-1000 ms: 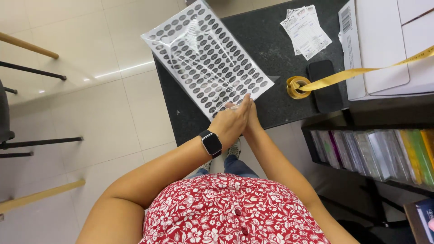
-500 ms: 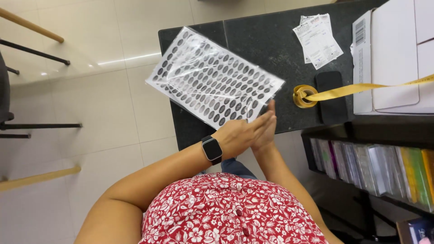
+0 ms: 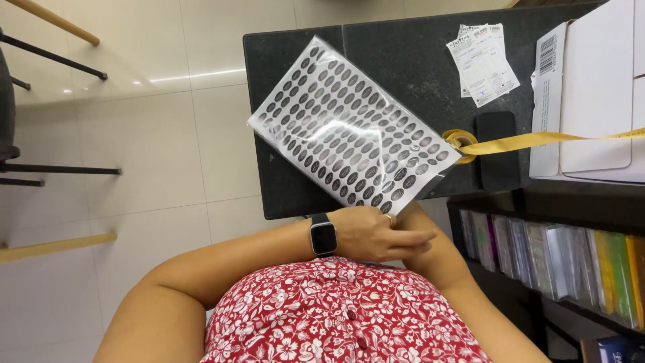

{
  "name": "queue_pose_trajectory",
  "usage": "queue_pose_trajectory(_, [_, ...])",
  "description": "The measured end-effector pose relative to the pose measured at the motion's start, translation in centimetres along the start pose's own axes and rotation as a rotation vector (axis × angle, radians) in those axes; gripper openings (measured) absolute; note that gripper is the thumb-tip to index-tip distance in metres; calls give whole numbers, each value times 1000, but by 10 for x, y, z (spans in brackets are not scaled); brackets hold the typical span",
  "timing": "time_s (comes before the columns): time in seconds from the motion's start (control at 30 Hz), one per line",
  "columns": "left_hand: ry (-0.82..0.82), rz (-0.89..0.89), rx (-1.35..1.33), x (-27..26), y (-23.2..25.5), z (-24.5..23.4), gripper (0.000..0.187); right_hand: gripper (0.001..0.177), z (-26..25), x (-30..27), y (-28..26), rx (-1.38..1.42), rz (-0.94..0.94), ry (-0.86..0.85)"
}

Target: Peeling the waste matrix from sticker sheets and organizing papers into a plastic sleeve.

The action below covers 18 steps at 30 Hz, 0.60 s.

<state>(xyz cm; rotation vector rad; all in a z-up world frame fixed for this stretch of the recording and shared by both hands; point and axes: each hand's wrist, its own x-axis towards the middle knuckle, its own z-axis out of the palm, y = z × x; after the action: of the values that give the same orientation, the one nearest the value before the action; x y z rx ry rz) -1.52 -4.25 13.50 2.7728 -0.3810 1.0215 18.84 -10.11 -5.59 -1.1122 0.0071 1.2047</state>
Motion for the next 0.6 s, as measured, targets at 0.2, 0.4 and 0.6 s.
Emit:
queue_pose_trajectory(0.2, [26,-35,-153,-6,4,4,31,48,48,19,5,107,68,-57])
queue_pose_trajectory(0.4, [-115,-23,-183,-19,3,12,28,51,43,18,10,211,148,-88])
queue_pose_trajectory(0.6, [-87,-153,150,-42,-15,26,19,53,32,11,13,327,202,-89])
